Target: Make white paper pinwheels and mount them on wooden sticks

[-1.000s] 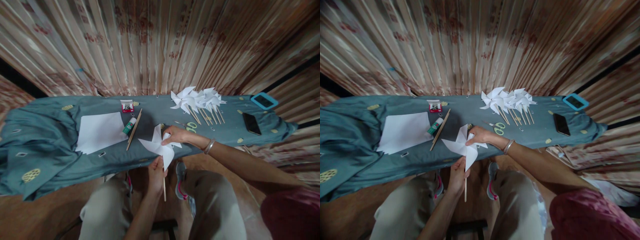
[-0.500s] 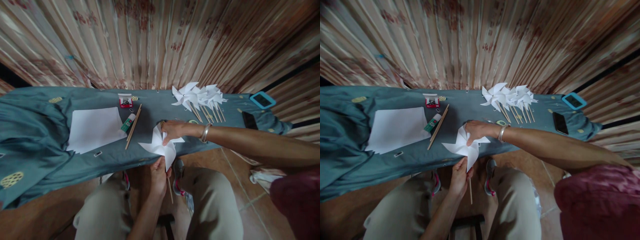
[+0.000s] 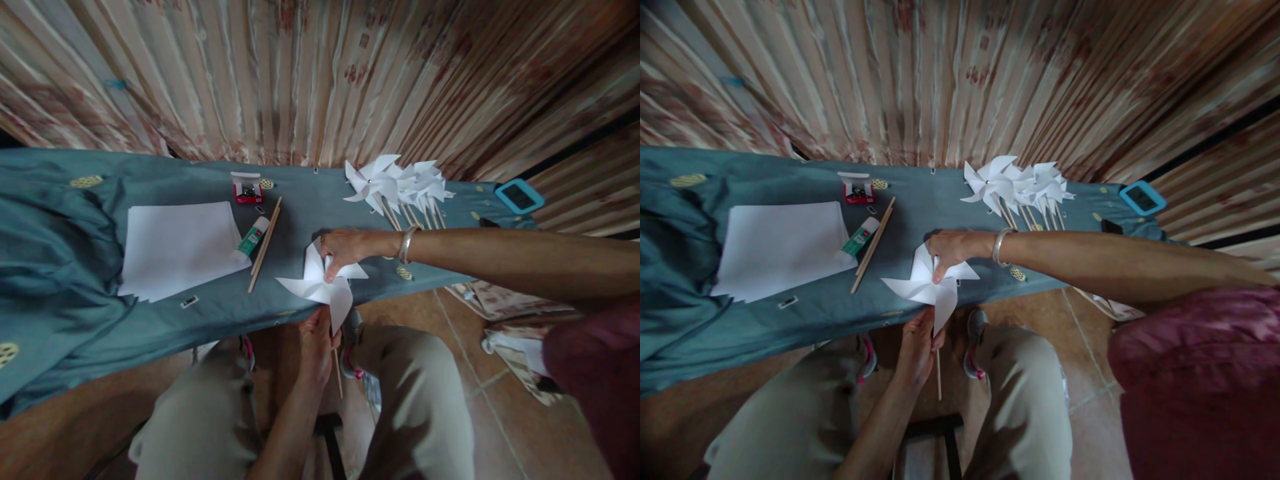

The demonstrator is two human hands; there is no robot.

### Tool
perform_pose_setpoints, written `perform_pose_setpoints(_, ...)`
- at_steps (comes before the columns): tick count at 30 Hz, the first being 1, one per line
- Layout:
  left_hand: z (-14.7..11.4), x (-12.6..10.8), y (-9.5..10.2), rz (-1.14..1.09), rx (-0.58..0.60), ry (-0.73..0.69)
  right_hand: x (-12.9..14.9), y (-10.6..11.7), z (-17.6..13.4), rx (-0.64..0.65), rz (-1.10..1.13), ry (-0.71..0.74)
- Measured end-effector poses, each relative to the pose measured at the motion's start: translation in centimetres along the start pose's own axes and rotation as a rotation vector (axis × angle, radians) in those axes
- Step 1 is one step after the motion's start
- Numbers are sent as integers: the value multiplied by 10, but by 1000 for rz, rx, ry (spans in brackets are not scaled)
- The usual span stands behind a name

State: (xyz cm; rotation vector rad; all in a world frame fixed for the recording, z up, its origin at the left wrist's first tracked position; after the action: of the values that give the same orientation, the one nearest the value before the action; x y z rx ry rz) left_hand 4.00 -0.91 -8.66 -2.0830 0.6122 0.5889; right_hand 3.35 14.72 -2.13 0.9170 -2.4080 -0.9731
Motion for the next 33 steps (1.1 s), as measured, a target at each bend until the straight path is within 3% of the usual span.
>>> perform_pose_setpoints(12, 0, -4, -6, 30, 69, 1, 2, 0, 2, 22, 43, 31)
perform_pose_setpoints(19, 4, 3, 0, 44, 62, -1, 0, -3, 6, 37, 73, 62)
perform_pose_setpoints(33, 5, 3, 4, 64, 39, 9, -2, -4, -4, 25, 191, -24)
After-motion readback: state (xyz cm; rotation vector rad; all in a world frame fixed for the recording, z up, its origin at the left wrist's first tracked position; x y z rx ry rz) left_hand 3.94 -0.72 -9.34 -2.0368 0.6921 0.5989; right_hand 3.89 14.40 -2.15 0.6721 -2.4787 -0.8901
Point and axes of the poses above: each hand's wrist, its own z-axis towards the middle knuckle, its own y-axis out of the back of the hand, x = y × z, the point moved 9 cm from there along z, towards the middle knuckle, and after that the axes turned 8 degrees about -y, right-handed, at the moved point
